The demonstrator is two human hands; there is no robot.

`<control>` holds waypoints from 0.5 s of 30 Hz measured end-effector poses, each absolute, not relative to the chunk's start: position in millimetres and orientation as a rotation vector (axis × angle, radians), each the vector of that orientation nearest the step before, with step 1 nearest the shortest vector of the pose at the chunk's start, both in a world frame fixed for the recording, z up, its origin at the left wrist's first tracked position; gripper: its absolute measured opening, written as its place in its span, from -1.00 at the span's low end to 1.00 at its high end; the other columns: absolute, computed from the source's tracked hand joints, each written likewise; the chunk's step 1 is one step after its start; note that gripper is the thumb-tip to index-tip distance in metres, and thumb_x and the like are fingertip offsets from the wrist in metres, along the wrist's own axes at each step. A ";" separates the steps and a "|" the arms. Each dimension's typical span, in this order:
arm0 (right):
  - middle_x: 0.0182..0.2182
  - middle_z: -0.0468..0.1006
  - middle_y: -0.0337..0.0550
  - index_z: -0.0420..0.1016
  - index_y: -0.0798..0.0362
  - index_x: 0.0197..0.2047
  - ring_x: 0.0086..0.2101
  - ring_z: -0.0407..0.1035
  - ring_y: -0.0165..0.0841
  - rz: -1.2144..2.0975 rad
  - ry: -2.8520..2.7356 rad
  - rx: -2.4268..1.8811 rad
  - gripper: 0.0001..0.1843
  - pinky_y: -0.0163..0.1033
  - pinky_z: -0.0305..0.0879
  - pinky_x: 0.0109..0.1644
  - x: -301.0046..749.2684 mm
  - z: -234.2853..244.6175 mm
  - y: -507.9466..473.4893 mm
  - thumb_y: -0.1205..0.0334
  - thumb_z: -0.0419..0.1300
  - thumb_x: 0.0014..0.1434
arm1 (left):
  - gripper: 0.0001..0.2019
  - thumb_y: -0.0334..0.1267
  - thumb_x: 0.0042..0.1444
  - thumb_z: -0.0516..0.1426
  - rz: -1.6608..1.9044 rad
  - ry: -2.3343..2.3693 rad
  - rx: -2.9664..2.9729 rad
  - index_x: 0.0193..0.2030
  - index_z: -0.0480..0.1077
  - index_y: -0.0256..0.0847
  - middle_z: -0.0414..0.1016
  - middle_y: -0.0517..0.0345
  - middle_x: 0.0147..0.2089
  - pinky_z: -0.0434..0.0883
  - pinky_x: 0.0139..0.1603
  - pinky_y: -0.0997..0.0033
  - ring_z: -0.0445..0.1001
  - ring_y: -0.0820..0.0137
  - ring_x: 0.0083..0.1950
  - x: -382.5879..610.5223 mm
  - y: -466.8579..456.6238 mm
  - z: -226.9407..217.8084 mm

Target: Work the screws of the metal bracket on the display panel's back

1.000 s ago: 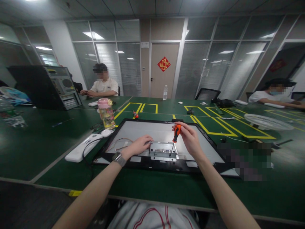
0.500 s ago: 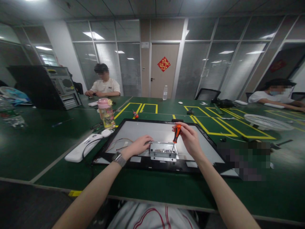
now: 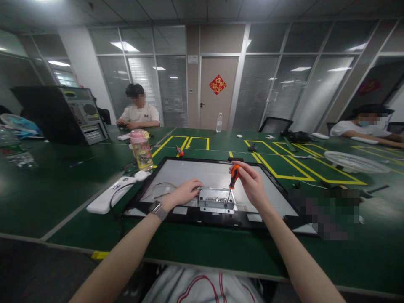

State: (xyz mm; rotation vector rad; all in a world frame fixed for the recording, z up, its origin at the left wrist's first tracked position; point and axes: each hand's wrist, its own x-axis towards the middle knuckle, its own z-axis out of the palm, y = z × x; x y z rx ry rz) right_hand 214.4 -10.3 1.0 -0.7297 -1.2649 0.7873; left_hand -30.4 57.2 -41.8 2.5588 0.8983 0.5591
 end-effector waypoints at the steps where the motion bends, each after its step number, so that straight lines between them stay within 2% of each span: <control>1: -0.32 0.54 -0.18 0.54 -0.05 -0.17 -0.27 0.41 -0.31 0.754 -1.272 -0.753 -0.78 -0.17 0.32 -0.11 214.5 0.3 -10.1 0.12 0.24 0.09 | -0.70 -0.38 0.18 -0.04 0.558 0.894 2.560 0.00 0.39 -0.23 0.39 0.01 0.07 0.25 0.19 0.36 0.38 0.33 0.07 -30.5 57.5 -42.2; 5: -0.37 0.48 -0.25 0.54 -0.07 -0.28 -0.38 0.34 -0.39 0.639 -1.270 -0.809 -0.85 -0.27 0.30 -0.24 214.3 -2.0 -8.9 0.14 0.31 0.02 | -0.70 -0.38 0.17 -0.04 0.564 0.889 2.562 -0.01 0.39 -0.23 0.38 0.01 0.07 0.24 0.20 0.37 0.37 0.33 0.08 -30.7 58.2 -43.3; 10: -0.27 0.54 -0.13 0.54 -0.01 -0.17 -0.27 0.42 -0.30 0.744 -1.249 -0.728 -0.74 -0.14 0.32 -0.09 213.2 -0.7 -9.0 0.06 0.14 0.17 | -0.70 -0.37 0.18 -0.04 0.561 0.889 2.553 0.01 0.38 -0.24 0.38 0.00 0.08 0.24 0.20 0.36 0.37 0.33 0.09 -31.2 59.1 -44.3; 12: -0.29 0.55 -0.14 0.53 -0.01 -0.14 -0.26 0.43 -0.28 0.757 -1.263 -0.726 -0.73 -0.12 0.32 -0.08 213.0 -0.3 -9.4 0.07 0.15 0.17 | -0.70 -0.37 0.18 -0.03 0.559 0.885 2.551 0.01 0.38 -0.23 0.38 0.01 0.08 0.24 0.20 0.36 0.37 0.33 0.08 -31.3 59.1 -44.2; 15: -0.33 0.53 -0.19 0.53 -0.05 -0.19 -0.29 0.41 -0.32 0.693 -1.274 -0.765 -0.79 -0.19 0.33 -0.14 213.1 -1.1 -9.2 0.09 0.24 0.10 | -0.70 -0.37 0.18 -0.03 0.557 0.888 2.550 0.01 0.38 -0.22 0.38 0.01 0.08 0.24 0.20 0.35 0.37 0.33 0.08 -31.5 58.8 -43.6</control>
